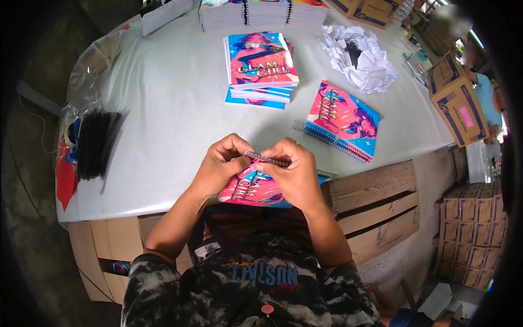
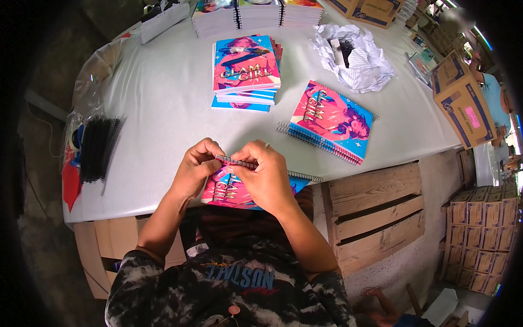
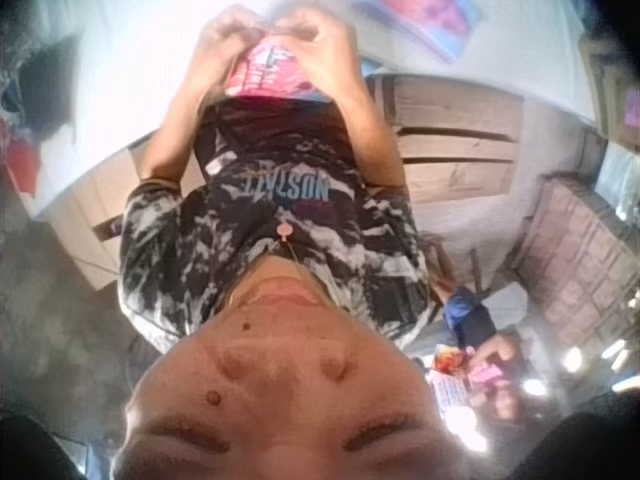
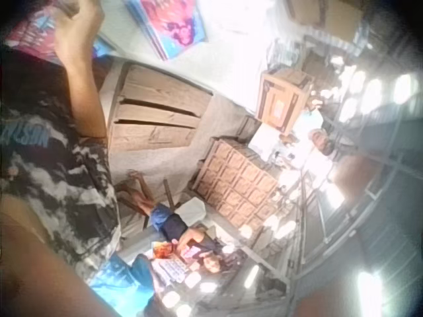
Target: The person assembles spiral-bound notebooks by inserting metal spiral coils into pre-punched holes. They pick up a notebook, align the coil, and press it through the holes, then place the finished notebook on a stack. The process is repeated for multiple notebooks.
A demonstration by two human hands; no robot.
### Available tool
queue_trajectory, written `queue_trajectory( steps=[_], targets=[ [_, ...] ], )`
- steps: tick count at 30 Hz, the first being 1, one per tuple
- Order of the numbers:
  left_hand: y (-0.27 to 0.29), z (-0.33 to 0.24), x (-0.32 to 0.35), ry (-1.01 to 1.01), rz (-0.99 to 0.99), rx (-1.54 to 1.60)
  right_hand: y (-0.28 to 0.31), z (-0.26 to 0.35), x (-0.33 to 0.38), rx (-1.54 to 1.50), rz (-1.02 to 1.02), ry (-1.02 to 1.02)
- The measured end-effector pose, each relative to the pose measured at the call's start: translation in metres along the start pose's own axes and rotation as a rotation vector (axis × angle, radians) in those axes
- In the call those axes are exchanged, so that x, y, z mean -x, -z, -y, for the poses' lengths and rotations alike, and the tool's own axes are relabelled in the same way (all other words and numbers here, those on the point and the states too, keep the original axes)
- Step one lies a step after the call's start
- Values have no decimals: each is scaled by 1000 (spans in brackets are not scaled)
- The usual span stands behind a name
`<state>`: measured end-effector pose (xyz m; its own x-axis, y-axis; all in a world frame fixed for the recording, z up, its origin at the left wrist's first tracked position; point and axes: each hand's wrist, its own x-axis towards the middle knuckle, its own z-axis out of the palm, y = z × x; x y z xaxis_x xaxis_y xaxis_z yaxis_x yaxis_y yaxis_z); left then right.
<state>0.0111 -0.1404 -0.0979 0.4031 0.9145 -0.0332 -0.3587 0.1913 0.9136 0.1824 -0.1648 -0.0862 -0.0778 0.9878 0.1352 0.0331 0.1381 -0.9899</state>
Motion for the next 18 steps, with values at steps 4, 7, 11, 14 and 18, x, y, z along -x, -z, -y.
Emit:
queue_trajectory(
  steps=[4, 7, 11, 14, 18],
  targets=[
    [13, -5, -10, 22, 136, -101, -2, 6, 3, 96, -14, 40],
    [10, -10, -14, 66, 161, -149, 2, 11, 4, 218, -13, 97],
    [6, 2, -22, 96, 229, -182, 8, 8, 10, 417, -29, 159],
    [-9, -5, -24, 50, 182, -259, 28, 12, 16, 157, -227, 119],
    [-19, 0, -45, -58, 66, -270, 89, 29, 14, -376, -806, 418]
  ],
)
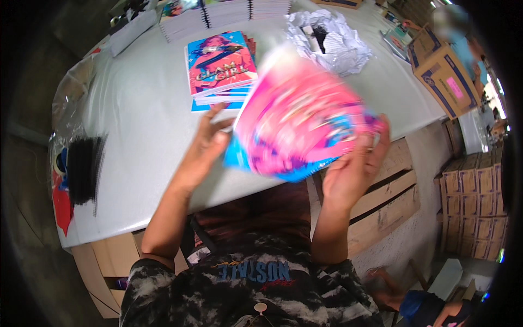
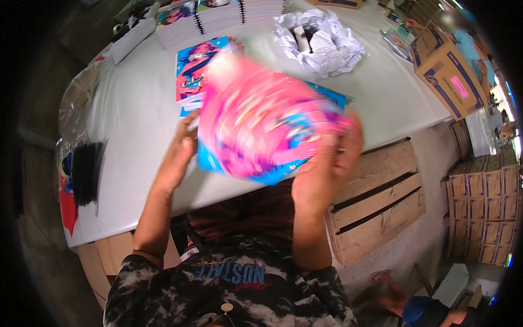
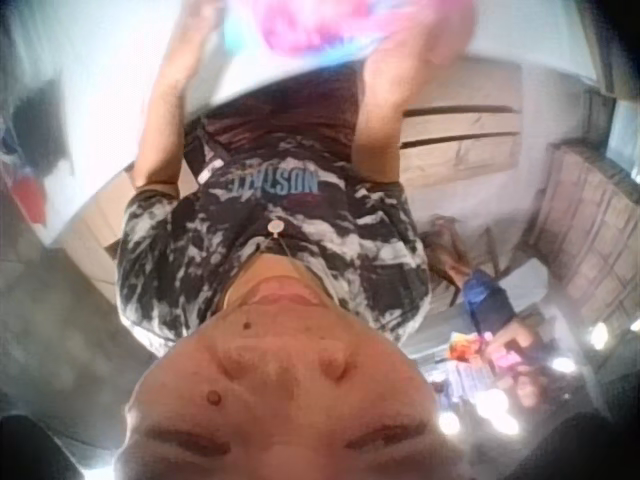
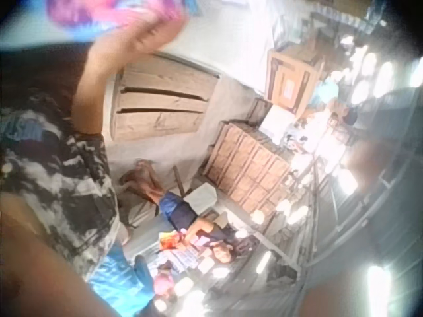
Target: The person assembles spiral-bound notebooks by inserting metal spiral coils into pre-punched holes. They pick up a notebook, align the coil, and press it through the holes, then place the finished notebook on a stack. The process is repeated for multiple notebooks.
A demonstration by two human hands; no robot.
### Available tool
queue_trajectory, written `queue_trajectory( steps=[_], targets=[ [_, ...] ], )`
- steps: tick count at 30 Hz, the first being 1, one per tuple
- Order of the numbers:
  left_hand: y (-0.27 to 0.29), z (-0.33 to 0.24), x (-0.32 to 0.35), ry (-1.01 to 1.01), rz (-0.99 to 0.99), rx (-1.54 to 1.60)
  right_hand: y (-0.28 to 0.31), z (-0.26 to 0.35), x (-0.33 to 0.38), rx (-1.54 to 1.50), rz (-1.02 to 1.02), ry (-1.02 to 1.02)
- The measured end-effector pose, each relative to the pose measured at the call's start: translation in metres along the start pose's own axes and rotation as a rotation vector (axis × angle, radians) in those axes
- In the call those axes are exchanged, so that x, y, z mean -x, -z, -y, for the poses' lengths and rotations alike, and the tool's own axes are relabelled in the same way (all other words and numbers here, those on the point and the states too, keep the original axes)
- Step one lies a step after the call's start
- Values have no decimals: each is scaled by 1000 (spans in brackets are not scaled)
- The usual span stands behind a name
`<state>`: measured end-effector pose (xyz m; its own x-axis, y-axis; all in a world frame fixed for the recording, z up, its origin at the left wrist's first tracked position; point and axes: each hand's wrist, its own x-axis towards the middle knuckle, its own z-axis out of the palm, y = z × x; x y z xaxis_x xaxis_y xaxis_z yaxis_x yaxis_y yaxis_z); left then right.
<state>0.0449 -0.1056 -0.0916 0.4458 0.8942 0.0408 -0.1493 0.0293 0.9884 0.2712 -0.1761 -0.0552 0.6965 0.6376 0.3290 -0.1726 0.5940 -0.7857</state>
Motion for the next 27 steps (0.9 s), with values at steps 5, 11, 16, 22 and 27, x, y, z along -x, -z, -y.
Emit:
queue_trajectory(
  steps=[5, 11, 16, 22, 27],
  targets=[
    [-95, -27, -74, -166, -65, -26, 14, -2, -30, -35, -320, 210],
    [-74, 64, -113, -199, -185, -1065, 102, -83, -25, 1104, -162, 137],
    [-72, 72, -95, -314, -124, -1155, 115, -102, -26, 1047, -28, 285],
    [-83, 43, -94, -18, 80, -1097, 115, -116, -33, 957, -190, 216],
    [-80, 57, -90, -196, 10, -1191, 115, -117, -39, 1083, -191, 322]
  ],
)
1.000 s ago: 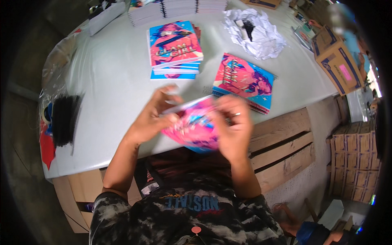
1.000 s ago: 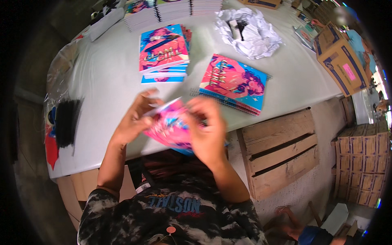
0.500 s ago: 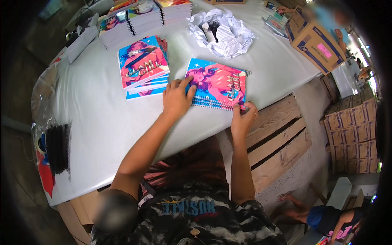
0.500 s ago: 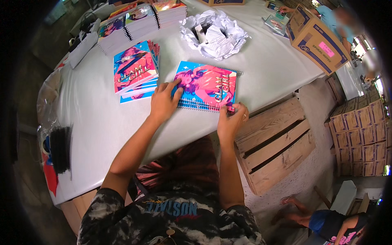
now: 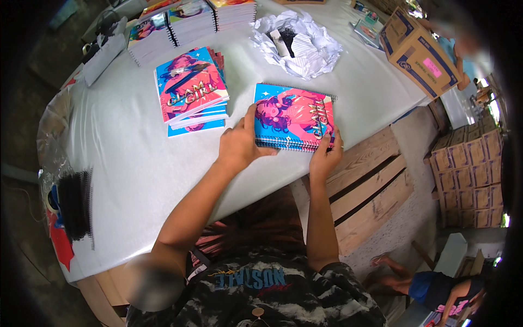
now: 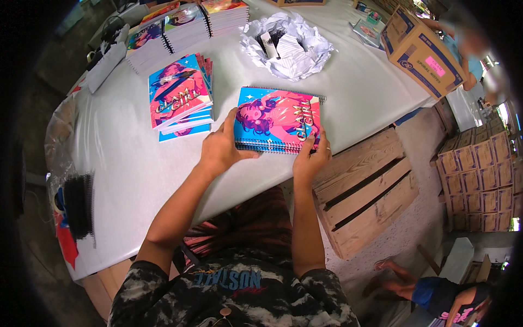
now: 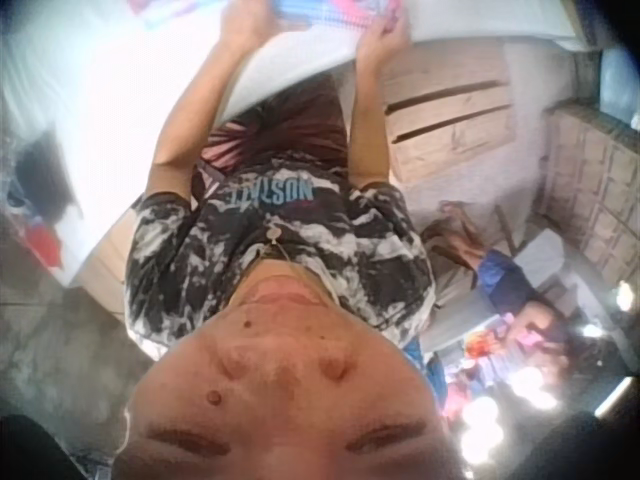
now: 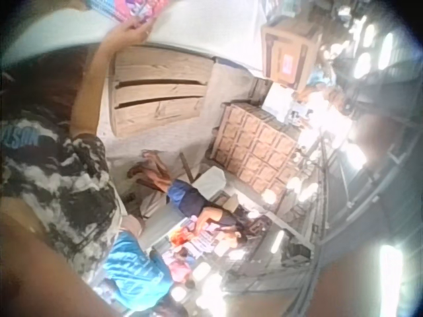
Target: The person assembles spiral-bound notebooks by inserting metal spiral coils into pre-punched holes. They pick up a notebook, align the coil, and press it through the holes, then place the finished notebook on a stack. The process is repeated for multiple notebooks.
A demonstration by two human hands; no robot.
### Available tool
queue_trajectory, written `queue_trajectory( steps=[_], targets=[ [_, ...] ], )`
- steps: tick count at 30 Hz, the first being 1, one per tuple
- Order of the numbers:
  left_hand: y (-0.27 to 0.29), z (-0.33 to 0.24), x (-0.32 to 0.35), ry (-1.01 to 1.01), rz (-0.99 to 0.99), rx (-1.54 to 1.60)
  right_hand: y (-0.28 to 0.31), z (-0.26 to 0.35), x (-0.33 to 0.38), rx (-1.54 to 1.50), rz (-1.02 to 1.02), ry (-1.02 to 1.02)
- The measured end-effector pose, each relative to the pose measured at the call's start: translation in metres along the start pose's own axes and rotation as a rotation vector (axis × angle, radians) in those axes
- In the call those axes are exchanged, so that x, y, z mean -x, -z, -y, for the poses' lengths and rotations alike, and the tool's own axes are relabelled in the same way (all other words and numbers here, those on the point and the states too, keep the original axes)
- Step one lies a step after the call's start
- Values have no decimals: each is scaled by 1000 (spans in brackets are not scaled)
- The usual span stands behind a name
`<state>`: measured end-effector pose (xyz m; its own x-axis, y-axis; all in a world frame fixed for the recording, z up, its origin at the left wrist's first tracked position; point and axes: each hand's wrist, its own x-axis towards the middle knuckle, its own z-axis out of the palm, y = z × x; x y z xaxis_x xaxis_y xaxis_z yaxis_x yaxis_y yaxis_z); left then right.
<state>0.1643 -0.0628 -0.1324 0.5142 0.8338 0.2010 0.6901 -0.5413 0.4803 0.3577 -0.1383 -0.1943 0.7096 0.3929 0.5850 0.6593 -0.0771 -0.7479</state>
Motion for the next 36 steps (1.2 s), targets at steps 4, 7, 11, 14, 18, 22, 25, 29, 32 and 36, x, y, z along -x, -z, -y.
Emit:
queue_trajectory(
  steps=[4, 7, 11, 14, 18, 22, 25, 29, 32, 36],
  targets=[
    [-12, -2, 3, -40, -65, -101, -1, 3, -1, 13, 2, -8],
    [-12, 5, -5, -34, -29, -22, -3, 6, -4, 88, 1, 12],
    [-7, 8, -7, 11, -50, -11, -9, 6, -3, 172, 11, 48],
    [7, 0, -4, -78, -187, -220, -6, 8, -3, 193, 21, 35],
    [60, 32, -4, 85, -389, -405, -2, 14, 0, 195, 21, 5],
    [73, 75, 19, 40, -375, -676, -2, 18, 4, 155, 24, -20],
    [93, 81, 23, -74, -340, -636, -2, 19, 4, 113, -2, -14],
    [146, 72, 1, -179, -558, -629, 3, 24, 7, 238, -118, 96],
    [176, 44, 1, -334, -770, -500, 14, 45, 12, 212, -161, 284],
    [168, 7, 73, -529, -404, -464, 32, 121, 44, -185, 154, 533]
  ],
)
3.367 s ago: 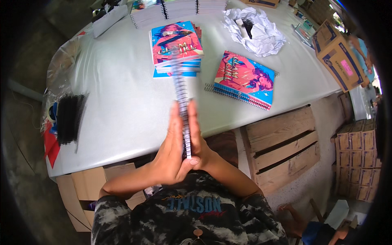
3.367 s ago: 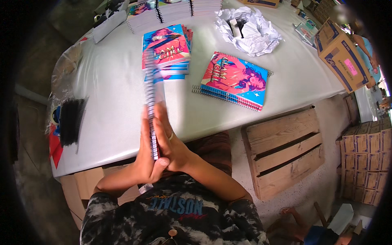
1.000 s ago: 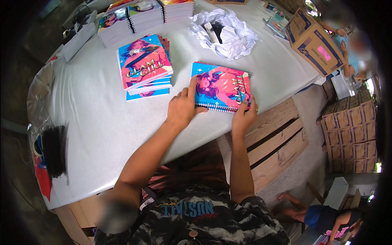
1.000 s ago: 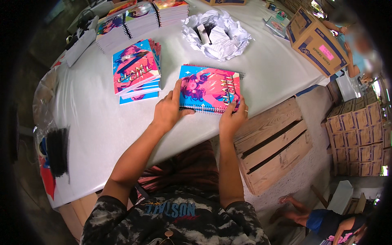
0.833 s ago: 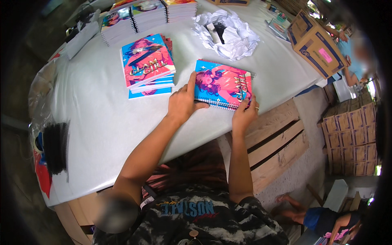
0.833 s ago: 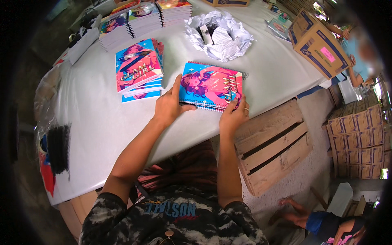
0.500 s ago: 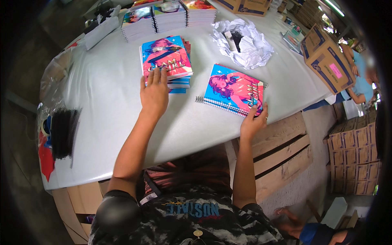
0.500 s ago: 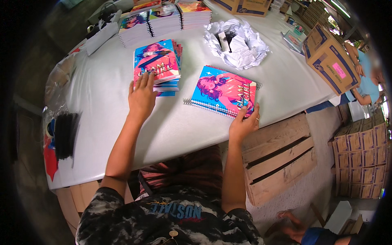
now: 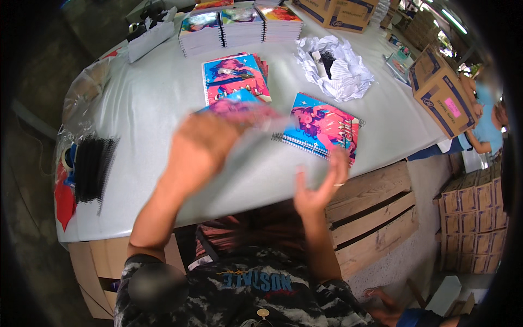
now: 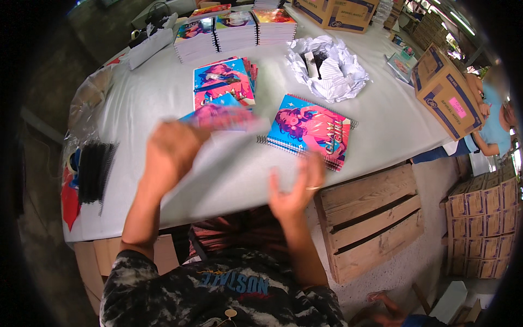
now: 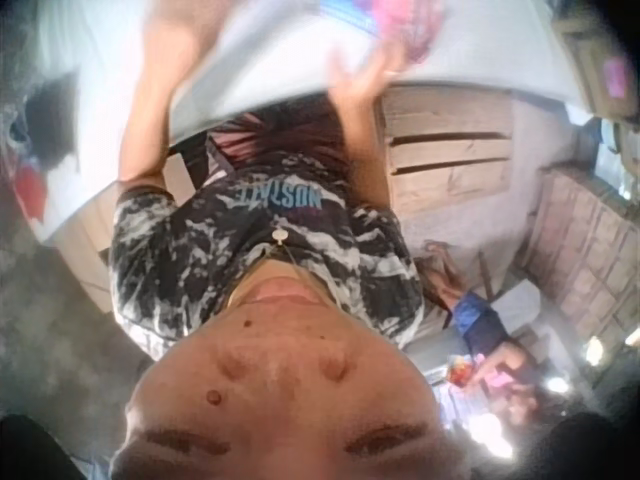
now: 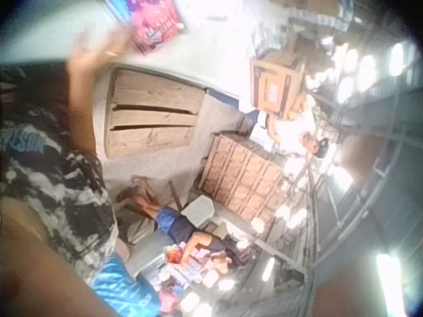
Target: The person assembles spiral-bound notebooks by inserting metal spiral coils into pre-punched holes. They pick up a notebook, align the coil, and press it through the holes, then place the finished notebook on a stack. The process is repeated for multiple notebooks.
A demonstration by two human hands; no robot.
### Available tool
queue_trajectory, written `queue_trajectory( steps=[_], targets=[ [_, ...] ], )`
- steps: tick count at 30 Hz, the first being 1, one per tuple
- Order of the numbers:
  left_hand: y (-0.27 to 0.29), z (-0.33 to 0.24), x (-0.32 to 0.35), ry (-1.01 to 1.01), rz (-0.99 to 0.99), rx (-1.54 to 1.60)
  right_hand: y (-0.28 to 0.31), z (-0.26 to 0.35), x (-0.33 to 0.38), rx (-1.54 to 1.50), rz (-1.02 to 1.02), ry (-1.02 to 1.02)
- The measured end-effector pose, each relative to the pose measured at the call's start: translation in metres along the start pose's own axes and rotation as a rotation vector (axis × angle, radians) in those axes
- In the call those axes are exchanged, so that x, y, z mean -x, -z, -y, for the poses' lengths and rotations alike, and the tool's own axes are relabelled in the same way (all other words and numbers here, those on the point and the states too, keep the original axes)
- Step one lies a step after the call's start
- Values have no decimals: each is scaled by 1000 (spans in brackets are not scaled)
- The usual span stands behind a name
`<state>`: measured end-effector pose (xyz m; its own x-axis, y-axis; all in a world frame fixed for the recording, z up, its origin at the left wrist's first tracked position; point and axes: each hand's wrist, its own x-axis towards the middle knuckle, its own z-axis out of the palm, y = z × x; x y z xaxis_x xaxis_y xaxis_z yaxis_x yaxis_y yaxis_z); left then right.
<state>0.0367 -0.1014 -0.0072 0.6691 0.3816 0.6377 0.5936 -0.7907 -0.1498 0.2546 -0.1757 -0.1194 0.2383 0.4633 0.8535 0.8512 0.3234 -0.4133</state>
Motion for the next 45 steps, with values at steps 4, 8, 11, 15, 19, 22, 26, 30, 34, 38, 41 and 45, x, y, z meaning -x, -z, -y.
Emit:
queue_trajectory(
  steps=[4, 8, 11, 15, 19, 22, 26, 30, 34, 38, 41, 45],
  targets=[
    [19, -50, 42, 38, 144, 462, 4, 63, -13, -120, 607, 136],
    [29, -38, 60, 487, -85, 456, 3, 51, 0, -670, 622, -373],
    [16, -23, 77, 816, -391, 696, 3, 44, -4, -1071, 357, -651],
    [-56, -26, 139, 1136, -337, 1184, -29, 24, 28, -1102, 505, -664],
    [-71, -27, 154, 1183, -227, 1255, -31, 18, 16, -1056, 677, -597],
    [-62, -28, 156, 1129, -183, 1103, -35, 30, -5, -1096, 680, -478],
    [-14, 31, 178, 850, 224, 321, -37, 12, -2, -974, 757, -471],
    [69, 119, 280, 1222, 235, -479, -34, 18, -4, -953, 749, -481],
    [110, 102, 321, 1570, 742, -757, -35, 20, -2, -962, 725, -452],
    [98, 67, 311, 1533, 369, -372, -35, 18, 1, -943, 715, -491],
    [85, 49, 273, 1540, -213, 96, -34, 19, 1, -936, 696, -516],
    [74, 54, 217, 1229, -847, 671, -37, 16, 4, -963, 599, -524]
  ],
)
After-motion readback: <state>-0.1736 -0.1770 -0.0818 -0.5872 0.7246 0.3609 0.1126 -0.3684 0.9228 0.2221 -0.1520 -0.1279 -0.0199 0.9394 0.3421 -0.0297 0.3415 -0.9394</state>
